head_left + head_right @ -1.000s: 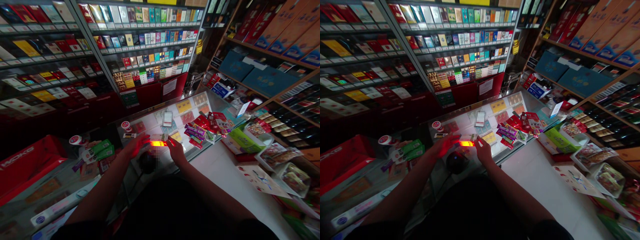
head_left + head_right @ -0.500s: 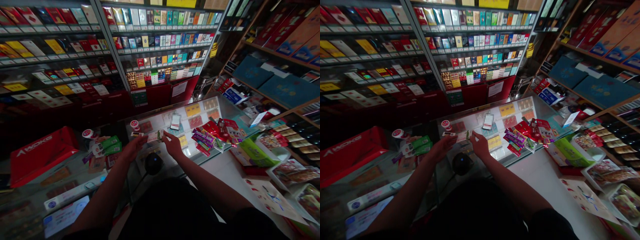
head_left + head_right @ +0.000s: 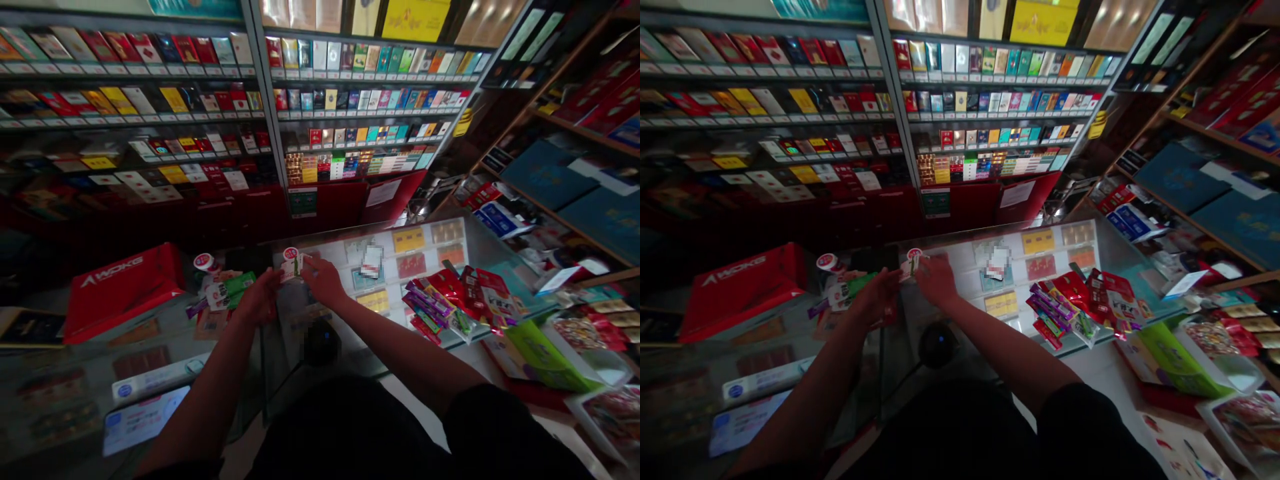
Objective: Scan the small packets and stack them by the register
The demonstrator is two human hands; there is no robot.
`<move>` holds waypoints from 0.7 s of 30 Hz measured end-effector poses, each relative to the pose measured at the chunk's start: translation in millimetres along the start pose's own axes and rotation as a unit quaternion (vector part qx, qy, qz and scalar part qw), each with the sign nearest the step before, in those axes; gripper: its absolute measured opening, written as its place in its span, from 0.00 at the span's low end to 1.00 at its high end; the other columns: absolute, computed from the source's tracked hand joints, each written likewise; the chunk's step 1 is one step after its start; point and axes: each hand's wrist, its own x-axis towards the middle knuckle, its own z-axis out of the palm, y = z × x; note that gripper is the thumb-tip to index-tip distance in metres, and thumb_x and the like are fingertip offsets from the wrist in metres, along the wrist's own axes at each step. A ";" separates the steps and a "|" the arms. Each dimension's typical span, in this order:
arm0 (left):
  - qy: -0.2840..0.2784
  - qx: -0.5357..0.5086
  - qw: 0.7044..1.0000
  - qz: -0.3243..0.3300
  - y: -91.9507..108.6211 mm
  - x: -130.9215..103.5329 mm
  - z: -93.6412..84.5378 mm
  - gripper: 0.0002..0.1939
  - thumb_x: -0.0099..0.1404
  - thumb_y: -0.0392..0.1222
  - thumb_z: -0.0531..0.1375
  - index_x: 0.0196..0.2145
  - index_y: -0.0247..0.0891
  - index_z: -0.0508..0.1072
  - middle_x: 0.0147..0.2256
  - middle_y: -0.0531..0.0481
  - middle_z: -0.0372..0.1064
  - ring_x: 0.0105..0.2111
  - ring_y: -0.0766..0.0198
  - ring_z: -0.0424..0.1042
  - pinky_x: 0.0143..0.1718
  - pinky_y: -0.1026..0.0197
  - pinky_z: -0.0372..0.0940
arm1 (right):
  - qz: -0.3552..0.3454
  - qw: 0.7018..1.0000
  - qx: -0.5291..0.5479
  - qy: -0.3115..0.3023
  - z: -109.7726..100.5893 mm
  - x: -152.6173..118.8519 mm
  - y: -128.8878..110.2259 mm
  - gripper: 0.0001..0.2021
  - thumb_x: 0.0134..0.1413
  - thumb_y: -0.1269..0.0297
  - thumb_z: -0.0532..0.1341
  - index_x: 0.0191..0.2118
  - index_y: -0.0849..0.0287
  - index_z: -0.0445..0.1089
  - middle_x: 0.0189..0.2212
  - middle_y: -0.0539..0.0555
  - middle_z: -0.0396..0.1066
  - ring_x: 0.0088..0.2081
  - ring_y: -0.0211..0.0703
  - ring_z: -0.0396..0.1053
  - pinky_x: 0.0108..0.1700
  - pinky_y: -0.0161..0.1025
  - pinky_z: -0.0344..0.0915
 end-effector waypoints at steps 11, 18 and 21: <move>0.113 -0.022 0.993 0.003 16.2 42.0 -30.8 0.29 0.64 0.67 0.57 0.47 0.40 0.76 0.56 0.41 0.75 0.52 0.50 0.70 0.46 0.54 0.59 | -0.038 0.992 -0.066 -0.100 69.4 51.1 -22.6 0.25 0.64 0.60 0.64 0.65 0.58 0.70 0.59 0.63 0.74 0.60 0.57 0.70 0.66 0.51 0.61; 0.125 -0.053 0.991 -0.001 13.7 64.5 -40.5 0.27 0.63 0.67 0.59 0.45 0.39 0.75 0.48 0.42 0.76 0.46 0.53 0.72 0.46 0.55 0.60 | -0.024 0.987 -0.085 -0.131 94.9 63.5 -23.5 0.28 0.63 0.58 0.63 0.67 0.60 0.67 0.62 0.64 0.71 0.65 0.57 0.66 0.68 0.52 0.59; 0.117 -0.066 0.991 0.002 11.0 71.2 -43.4 0.29 0.61 0.67 0.63 0.44 0.37 0.74 0.44 0.43 0.77 0.43 0.54 0.74 0.43 0.56 0.62 | -0.007 0.984 -0.092 -0.155 100.2 63.7 -27.0 0.31 0.63 0.57 0.63 0.68 0.63 0.65 0.66 0.67 0.66 0.68 0.60 0.63 0.69 0.53 0.57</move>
